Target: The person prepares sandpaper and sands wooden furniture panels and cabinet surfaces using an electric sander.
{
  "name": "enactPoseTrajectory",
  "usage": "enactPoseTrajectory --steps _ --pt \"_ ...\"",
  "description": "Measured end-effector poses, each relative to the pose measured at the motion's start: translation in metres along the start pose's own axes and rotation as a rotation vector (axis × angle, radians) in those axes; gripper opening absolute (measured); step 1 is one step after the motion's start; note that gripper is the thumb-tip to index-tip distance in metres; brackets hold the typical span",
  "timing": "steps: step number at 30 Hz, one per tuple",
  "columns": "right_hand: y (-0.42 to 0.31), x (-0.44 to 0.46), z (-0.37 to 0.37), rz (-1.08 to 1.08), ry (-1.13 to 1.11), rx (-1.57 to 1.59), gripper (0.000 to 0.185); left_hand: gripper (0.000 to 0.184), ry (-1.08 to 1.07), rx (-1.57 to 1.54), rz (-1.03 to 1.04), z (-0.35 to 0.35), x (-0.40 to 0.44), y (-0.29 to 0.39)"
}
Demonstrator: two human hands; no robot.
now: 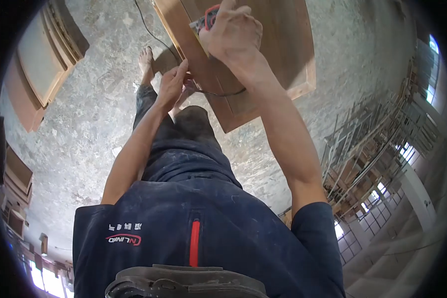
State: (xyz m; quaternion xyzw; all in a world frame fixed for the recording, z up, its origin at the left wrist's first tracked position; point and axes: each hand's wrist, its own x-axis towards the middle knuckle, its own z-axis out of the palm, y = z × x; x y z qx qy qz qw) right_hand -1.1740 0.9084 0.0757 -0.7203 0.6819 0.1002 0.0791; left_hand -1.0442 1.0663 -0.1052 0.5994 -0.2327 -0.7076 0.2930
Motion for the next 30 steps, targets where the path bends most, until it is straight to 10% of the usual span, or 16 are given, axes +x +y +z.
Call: enactPoseTrajectory --steps 4,7,16,24,30 --pt "0.022 -0.062 0.007 0.053 -0.049 0.03 0.065 0.05 -0.057 0.178 0.137 0.007 -0.016 -0.056" --pt "0.05 -0.115 0.019 0.107 -0.118 0.046 0.067 0.055 -0.368 0.795 0.38 0.013 -0.048 -0.059" --pt "0.102 -0.26 0.044 0.373 -0.319 0.202 0.064 0.042 -1.168 1.054 0.38 0.04 -0.094 -0.143" --pt "0.055 -0.219 0.054 0.514 -0.001 0.478 0.075 0.055 -0.821 0.53 0.595 0.032 -0.148 -0.031" --pt "-0.034 -0.112 0.017 0.298 -0.073 0.329 0.075 0.056 -1.118 0.637 0.15 0.015 -0.089 -0.011"
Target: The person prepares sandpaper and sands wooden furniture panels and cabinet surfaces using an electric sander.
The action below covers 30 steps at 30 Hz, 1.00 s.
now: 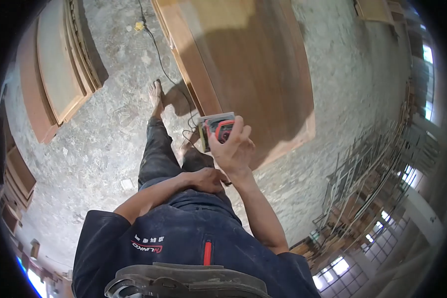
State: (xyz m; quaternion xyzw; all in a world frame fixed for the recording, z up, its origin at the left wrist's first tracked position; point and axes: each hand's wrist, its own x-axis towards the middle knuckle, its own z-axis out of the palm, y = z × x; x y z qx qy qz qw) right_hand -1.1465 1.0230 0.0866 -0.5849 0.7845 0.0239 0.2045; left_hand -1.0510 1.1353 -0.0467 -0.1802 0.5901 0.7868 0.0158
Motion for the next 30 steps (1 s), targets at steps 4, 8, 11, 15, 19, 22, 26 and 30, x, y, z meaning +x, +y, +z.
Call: enactPoseTrajectory --steps 4,8,11,15,19,22,26,30 --pt "-0.085 0.078 0.007 -0.2 0.013 -0.019 0.075 0.06 0.16 0.102 -0.078 -0.083 -0.075 -0.005" --pt "-0.177 0.18 0.008 -0.405 0.177 -0.043 0.074 0.063 0.426 -0.143 -0.411 -0.184 -0.147 -0.036" --pt "-0.254 0.261 -0.005 -0.466 0.208 -0.058 0.064 0.059 0.955 -0.125 -0.18 -0.299 -0.182 -0.005" --pt "-0.319 0.371 -0.013 -0.537 0.2 -0.092 0.068 0.058 1.5 0.131 0.292 -0.467 -0.19 0.107" --pt "-0.306 0.408 0.005 -0.623 0.28 -0.176 0.048 0.055 1.349 0.025 0.376 -0.512 -0.147 0.149" --pt "-0.259 0.338 -0.015 -0.574 0.19 -0.057 0.053 0.05 1.309 -0.088 0.397 -0.458 -0.113 0.136" --pt "-0.179 0.243 -0.019 -0.465 0.025 -0.046 0.06 0.05 1.314 -0.07 0.267 -0.345 -0.084 0.131" --pt "-0.13 0.162 -0.026 -0.381 -0.034 -0.027 0.07 0.069 1.207 0.109 0.332 -0.265 -0.086 0.132"
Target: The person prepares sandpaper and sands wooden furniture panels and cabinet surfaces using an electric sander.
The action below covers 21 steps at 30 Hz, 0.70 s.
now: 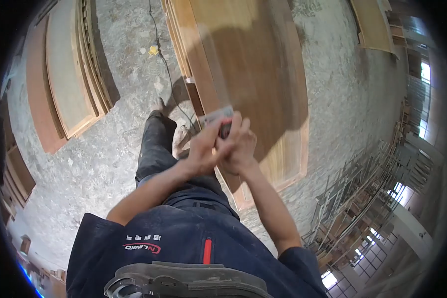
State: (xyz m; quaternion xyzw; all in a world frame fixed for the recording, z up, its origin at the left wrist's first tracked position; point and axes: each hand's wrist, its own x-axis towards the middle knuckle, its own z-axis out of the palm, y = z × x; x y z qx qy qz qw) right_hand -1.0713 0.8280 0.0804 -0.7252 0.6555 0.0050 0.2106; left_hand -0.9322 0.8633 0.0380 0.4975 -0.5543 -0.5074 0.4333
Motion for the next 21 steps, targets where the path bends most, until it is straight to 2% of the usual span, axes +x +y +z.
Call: enactPoseTrajectory --steps 1,3,5,7,11,13,16,18,21 --pt "-0.002 -0.003 0.002 -0.004 0.001 -0.008 0.07 0.069 0.006 -0.006 0.003 0.0 -0.001 -0.002" --pt "-0.013 0.001 0.008 0.126 0.008 -0.026 0.077 0.074 0.036 -0.007 0.065 -0.004 0.004 -0.005" --pt "-0.024 0.039 0.012 0.062 0.063 -0.026 0.079 0.074 0.09 -0.006 0.115 -0.018 0.036 -0.019" --pt "-0.043 0.093 0.009 -0.019 0.118 -0.007 0.078 0.067 0.159 0.003 0.187 -0.045 0.084 -0.032" --pt "-0.099 0.216 -0.014 -0.063 0.103 -0.07 0.072 0.059 0.236 -0.056 0.122 -0.111 0.187 -0.045" --pt "-0.126 0.28 -0.023 -0.092 0.098 -0.15 0.063 0.054 0.321 -0.033 0.18 -0.148 0.241 -0.055" --pt "-0.167 0.379 -0.034 -0.116 0.111 -0.211 0.059 0.05 0.34 0.019 0.139 -0.206 0.324 -0.061" --pt "-0.192 0.441 -0.038 -0.132 0.163 -0.17 0.053 0.05 0.258 -0.032 0.02 -0.251 0.376 -0.057" --pt "-0.22 0.513 -0.059 -0.19 0.117 -0.158 0.058 0.049 0.251 -0.011 -0.01 -0.292 0.439 -0.062"
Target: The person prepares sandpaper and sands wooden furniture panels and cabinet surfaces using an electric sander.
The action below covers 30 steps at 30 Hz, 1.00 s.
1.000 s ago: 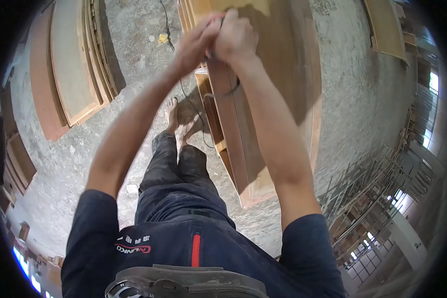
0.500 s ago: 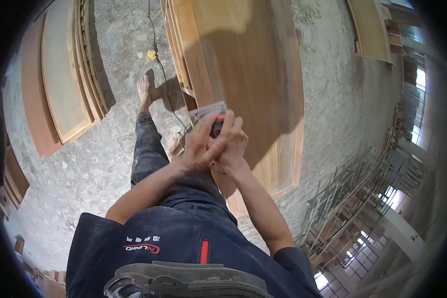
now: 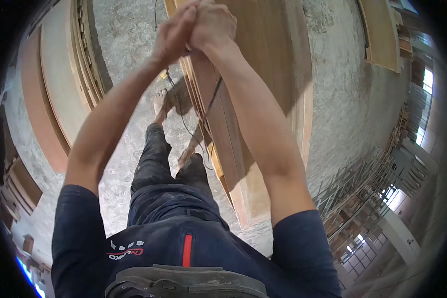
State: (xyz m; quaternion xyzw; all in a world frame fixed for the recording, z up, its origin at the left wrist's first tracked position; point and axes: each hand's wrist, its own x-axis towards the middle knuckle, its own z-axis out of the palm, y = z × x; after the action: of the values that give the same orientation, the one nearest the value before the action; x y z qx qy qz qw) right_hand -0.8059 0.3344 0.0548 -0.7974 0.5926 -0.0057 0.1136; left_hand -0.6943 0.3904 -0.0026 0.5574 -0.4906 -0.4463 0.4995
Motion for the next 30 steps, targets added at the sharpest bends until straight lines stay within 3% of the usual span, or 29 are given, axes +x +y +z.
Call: enactPoseTrajectory --steps 3,4,5,7,13,17,18,20,21,26,30 --pt "-0.005 0.019 -0.005 0.042 -0.028 0.031 0.044 0.057 0.054 -0.057 -0.059 0.001 0.026 0.001" --pt "0.001 0.006 0.003 0.034 -0.023 0.029 0.05 0.049 0.053 0.1 0.161 -0.001 0.011 -0.002" --pt "0.009 -0.013 0.011 0.031 -0.022 0.026 0.057 0.049 0.033 0.095 0.145 0.008 -0.01 -0.004" --pt "0.013 -0.068 0.011 0.088 -0.059 0.03 0.052 0.049 -0.059 0.018 -0.015 0.021 -0.058 0.003" --pt "0.041 -0.226 0.009 0.221 -0.141 0.059 0.048 0.046 -0.076 -0.068 0.034 0.08 -0.196 0.008" --pt "0.061 -0.321 0.012 0.262 -0.066 0.087 0.054 0.062 -0.383 -0.133 -0.149 0.1 -0.265 0.027" --pt "0.065 -0.344 0.018 0.254 -0.058 0.076 0.054 0.062 -0.375 -0.141 -0.137 0.1 -0.276 0.03" --pt "0.072 -0.37 0.028 0.394 -0.02 0.081 0.056 0.076 -0.556 -0.003 0.097 0.099 -0.285 0.035" --pt "0.066 -0.365 0.026 0.425 -0.001 0.102 0.058 0.083 -0.6 0.005 0.067 0.095 -0.284 0.041" --pt "0.041 -0.252 0.019 0.316 0.047 0.096 0.061 0.081 -0.328 -0.006 0.094 0.066 -0.203 0.032" --pt "0.013 -0.126 0.01 0.238 0.027 0.101 0.06 0.066 -0.145 0.004 0.179 0.031 -0.096 0.009"
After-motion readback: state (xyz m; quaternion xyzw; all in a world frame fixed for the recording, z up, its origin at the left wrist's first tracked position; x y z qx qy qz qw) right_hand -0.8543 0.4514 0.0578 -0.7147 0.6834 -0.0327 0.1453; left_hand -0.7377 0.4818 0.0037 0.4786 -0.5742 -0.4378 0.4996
